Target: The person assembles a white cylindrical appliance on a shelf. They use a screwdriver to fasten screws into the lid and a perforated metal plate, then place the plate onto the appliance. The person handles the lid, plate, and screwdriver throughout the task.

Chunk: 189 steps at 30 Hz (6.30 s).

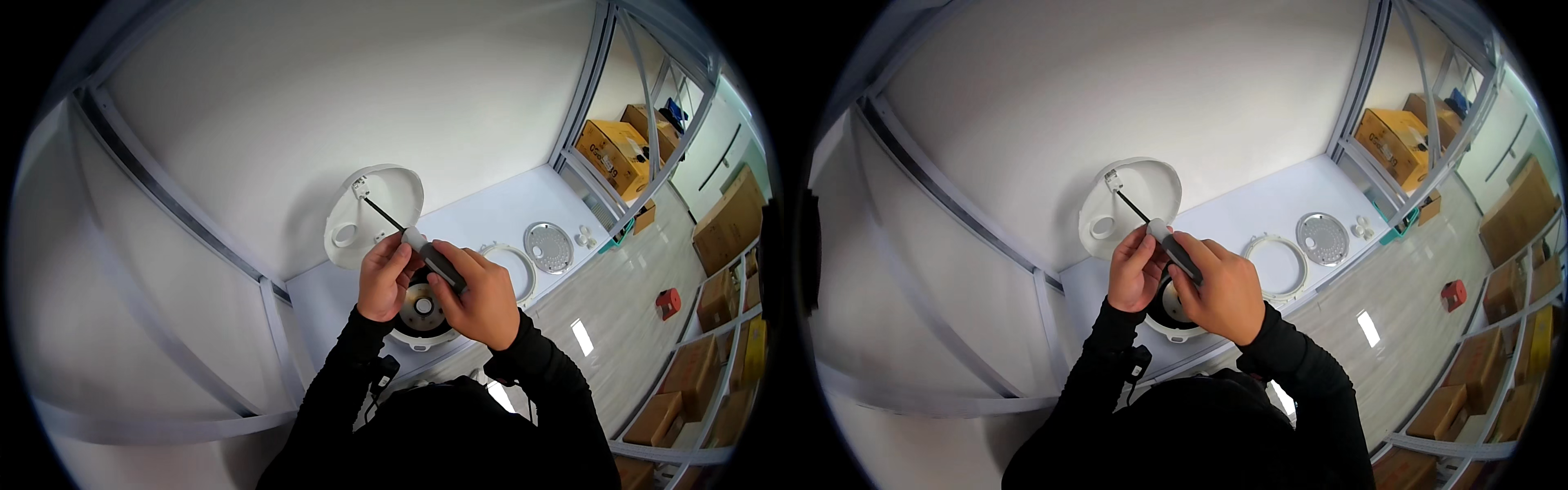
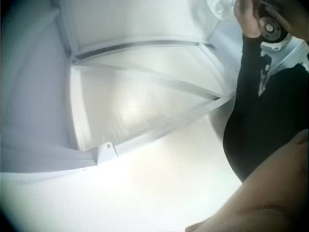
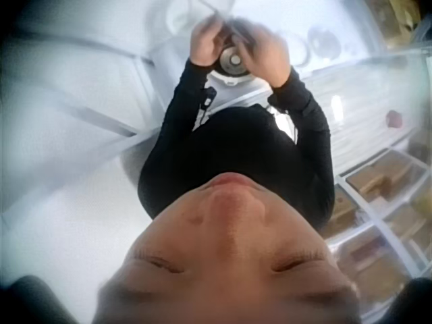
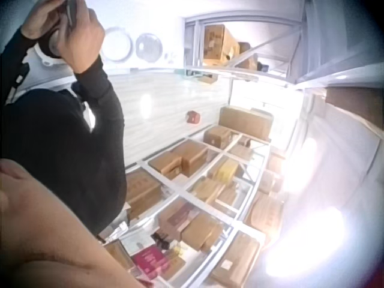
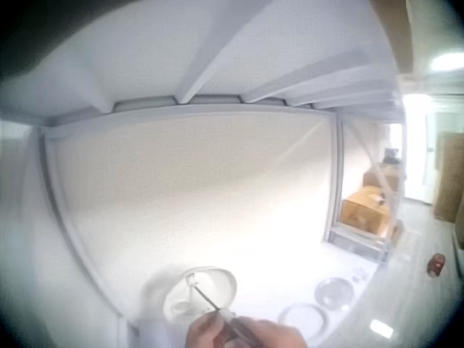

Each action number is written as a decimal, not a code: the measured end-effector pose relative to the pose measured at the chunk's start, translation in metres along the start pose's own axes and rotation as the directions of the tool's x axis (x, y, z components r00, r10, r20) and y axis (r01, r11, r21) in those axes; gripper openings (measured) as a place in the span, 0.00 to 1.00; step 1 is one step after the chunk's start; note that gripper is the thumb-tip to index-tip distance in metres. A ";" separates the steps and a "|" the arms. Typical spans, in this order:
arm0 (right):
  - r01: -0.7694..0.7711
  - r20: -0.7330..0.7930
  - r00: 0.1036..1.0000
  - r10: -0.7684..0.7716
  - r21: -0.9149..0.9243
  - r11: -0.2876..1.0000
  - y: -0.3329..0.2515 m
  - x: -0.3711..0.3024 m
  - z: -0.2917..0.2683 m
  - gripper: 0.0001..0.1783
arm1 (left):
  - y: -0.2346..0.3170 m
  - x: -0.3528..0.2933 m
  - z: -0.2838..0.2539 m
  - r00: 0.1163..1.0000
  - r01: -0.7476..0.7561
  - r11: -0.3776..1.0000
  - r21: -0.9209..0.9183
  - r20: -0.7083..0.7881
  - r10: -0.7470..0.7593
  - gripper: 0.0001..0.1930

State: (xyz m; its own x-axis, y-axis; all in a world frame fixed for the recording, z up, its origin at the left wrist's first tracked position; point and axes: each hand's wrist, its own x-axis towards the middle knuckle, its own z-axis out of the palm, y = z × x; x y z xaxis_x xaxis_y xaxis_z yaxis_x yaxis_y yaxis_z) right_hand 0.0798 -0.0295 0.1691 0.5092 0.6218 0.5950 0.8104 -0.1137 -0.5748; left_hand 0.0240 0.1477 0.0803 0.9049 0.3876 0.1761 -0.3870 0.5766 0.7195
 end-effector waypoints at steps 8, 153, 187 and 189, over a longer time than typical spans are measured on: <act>-0.029 0.002 1.000 0.029 -0.041 0.999 -0.008 0.003 0.007 0.23 | 0.005 0.001 -0.003 1.000 -0.006 1.000 -0.026 -0.004 0.006 0.18; -0.412 -0.018 0.871 0.491 0.517 0.750 0.200 -0.071 -0.050 0.09 | -0.051 -0.023 -0.003 0.953 -0.028 0.824 0.566 -0.234 0.193 0.08; -0.213 0.150 0.975 0.161 0.459 0.863 0.268 -0.059 -0.044 0.10 | -0.082 -0.037 0.083 0.923 -0.001 0.420 0.908 -0.161 0.350 0.07; -0.278 0.170 0.959 0.227 0.407 0.870 0.283 -0.067 -0.063 0.10 | -0.094 -0.023 0.094 0.947 -0.032 0.396 0.918 -0.099 0.306 0.07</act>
State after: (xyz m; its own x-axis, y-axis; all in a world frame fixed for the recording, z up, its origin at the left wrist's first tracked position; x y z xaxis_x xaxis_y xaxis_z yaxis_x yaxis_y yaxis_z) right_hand 0.2931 -0.1519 0.0023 0.6230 0.7021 0.3448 0.4454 0.0440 -0.8942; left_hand 0.0566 0.0172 0.0715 0.7210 0.6144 0.3204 -0.0192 -0.4445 0.8956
